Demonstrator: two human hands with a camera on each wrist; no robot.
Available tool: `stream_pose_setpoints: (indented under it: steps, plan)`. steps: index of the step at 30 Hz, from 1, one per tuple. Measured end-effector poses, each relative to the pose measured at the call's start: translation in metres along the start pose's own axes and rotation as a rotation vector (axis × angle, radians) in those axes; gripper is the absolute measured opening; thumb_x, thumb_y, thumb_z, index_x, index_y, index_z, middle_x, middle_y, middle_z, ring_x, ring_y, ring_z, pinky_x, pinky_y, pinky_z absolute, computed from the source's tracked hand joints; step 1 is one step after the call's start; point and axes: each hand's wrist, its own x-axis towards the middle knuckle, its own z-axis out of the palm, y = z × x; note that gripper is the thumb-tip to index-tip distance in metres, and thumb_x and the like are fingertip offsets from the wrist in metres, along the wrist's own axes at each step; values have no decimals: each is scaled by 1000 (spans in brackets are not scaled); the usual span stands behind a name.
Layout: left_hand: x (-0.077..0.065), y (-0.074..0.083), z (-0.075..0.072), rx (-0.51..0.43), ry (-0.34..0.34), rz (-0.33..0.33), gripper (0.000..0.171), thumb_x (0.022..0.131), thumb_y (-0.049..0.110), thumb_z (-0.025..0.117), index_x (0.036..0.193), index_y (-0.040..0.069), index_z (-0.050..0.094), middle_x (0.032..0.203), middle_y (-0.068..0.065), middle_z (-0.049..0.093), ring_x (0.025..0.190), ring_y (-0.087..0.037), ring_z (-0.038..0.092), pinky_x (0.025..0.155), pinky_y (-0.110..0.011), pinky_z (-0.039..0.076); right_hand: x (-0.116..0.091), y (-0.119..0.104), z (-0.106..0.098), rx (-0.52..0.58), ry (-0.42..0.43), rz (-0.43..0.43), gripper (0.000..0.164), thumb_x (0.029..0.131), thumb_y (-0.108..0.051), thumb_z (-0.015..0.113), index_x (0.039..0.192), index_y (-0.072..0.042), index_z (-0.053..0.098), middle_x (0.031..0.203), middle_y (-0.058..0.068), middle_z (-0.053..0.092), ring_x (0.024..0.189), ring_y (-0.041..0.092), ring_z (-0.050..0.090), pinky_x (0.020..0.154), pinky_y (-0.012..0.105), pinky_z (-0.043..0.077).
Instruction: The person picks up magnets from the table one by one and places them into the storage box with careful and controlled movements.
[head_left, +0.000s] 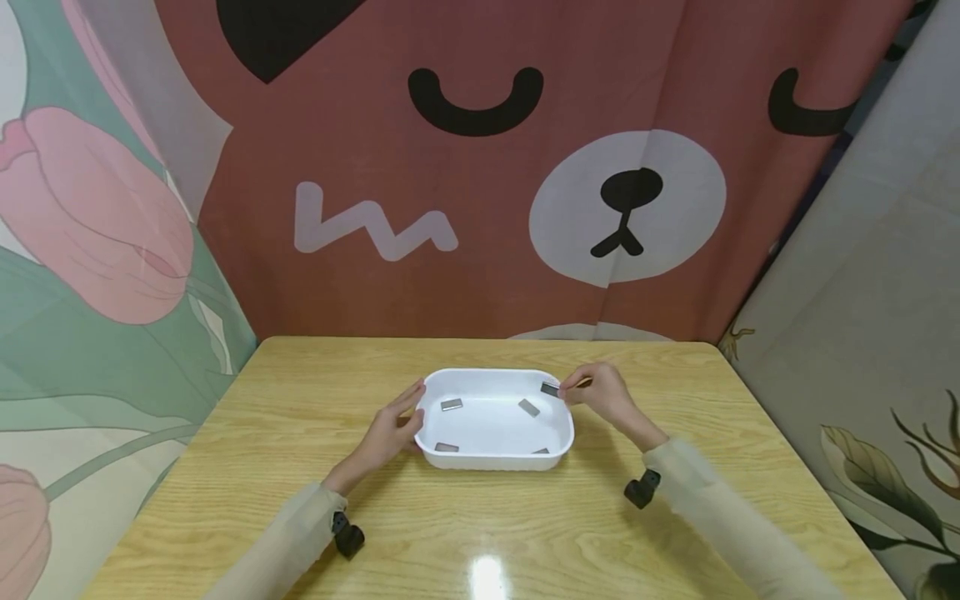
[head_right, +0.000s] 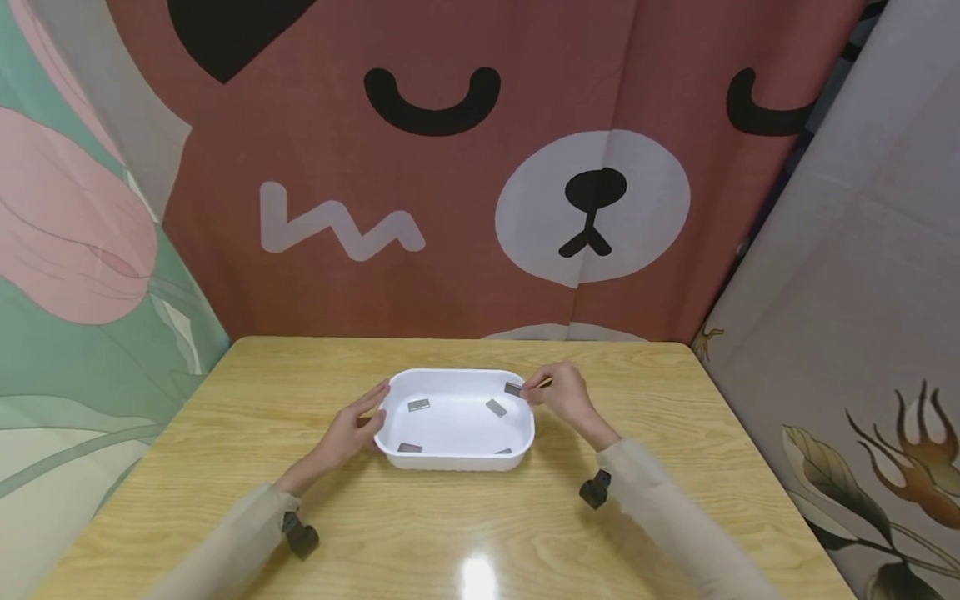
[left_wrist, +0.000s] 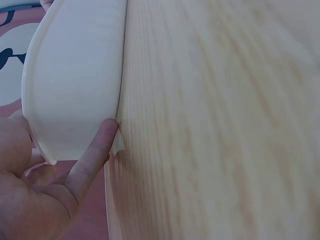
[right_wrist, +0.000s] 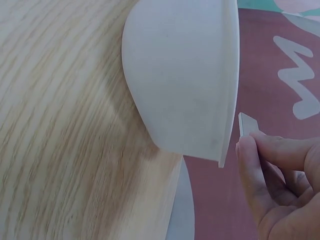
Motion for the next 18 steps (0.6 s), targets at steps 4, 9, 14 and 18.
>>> stream_pose_setpoints:
  steps: [4,9,14,18]
  plan:
    - [0,2,-1,7,-9,-14,51,102,-4,48,147,-14,28,160,-27,15,112,-59,53,68,-52,63,0,-3,4,6,-10,7,6,79,4,79,81,1,75,84,12,71,71,23,67,71,48,64]
    - [4,-10,0,14,-2,-24,51,102,-5,48,148,-13,28,160,-26,15,113,-58,53,67,-50,64,0,-1,9,15,-21,18,5,80,3,79,81,0,75,85,11,71,71,22,66,73,53,62]
    - [9,-30,-1,2,5,-10,52,102,-4,48,150,-9,29,161,-22,16,113,-56,54,63,-41,65,-1,0,12,50,-24,31,5,80,5,78,81,2,75,86,13,71,72,23,67,71,46,64]
    - [10,-37,-2,-18,1,4,52,102,-1,50,151,-6,31,162,-19,17,113,-54,55,62,-37,65,-2,-2,14,66,-28,32,5,80,6,78,82,2,75,86,13,71,72,24,67,68,38,65]
